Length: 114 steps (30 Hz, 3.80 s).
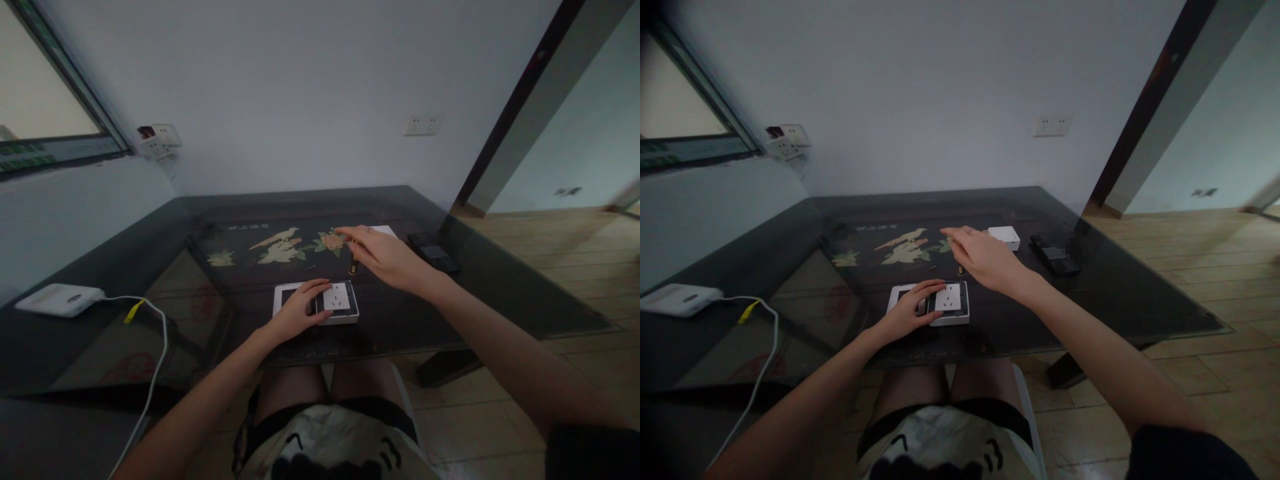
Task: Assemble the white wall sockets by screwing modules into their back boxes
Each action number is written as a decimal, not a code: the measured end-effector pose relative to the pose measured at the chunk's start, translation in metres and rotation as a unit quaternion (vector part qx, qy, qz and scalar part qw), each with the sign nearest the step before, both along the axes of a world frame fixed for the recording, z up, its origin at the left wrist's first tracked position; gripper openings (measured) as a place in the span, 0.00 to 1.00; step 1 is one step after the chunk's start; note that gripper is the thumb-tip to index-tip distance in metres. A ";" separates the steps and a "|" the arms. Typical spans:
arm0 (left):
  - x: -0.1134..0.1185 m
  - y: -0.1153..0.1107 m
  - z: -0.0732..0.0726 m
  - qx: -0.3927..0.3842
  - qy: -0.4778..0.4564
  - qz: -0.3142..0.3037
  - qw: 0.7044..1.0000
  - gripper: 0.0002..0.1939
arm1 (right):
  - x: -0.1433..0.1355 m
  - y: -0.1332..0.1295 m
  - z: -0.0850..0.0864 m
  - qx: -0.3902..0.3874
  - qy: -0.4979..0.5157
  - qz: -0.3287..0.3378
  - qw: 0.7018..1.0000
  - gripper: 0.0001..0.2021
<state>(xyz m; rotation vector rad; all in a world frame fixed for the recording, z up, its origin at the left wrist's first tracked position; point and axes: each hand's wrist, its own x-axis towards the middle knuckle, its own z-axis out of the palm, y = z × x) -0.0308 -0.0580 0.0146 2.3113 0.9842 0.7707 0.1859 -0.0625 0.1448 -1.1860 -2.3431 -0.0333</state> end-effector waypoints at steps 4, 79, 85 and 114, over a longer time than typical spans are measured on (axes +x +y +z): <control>0.000 0.000 0.001 -0.001 0.004 0.003 1.000 0.25 | 0.004 -0.001 0.004 -0.043 0.013 0.039 0.998 0.18; -0.015 0.119 -0.030 0.110 0.028 0.192 0.975 0.08 | -0.018 0.112 -0.144 -0.115 -0.004 -0.140 0.983 0.08; -0.004 0.109 -0.029 0.106 0.111 0.181 0.971 0.06 | -0.016 0.104 -0.135 -0.124 -0.017 -0.131 0.983 0.07; 0.003 0.007 0.002 -0.122 -0.213 0.140 0.959 0.08 | -0.001 0.018 -0.132 -0.266 0.139 0.140 0.944 0.43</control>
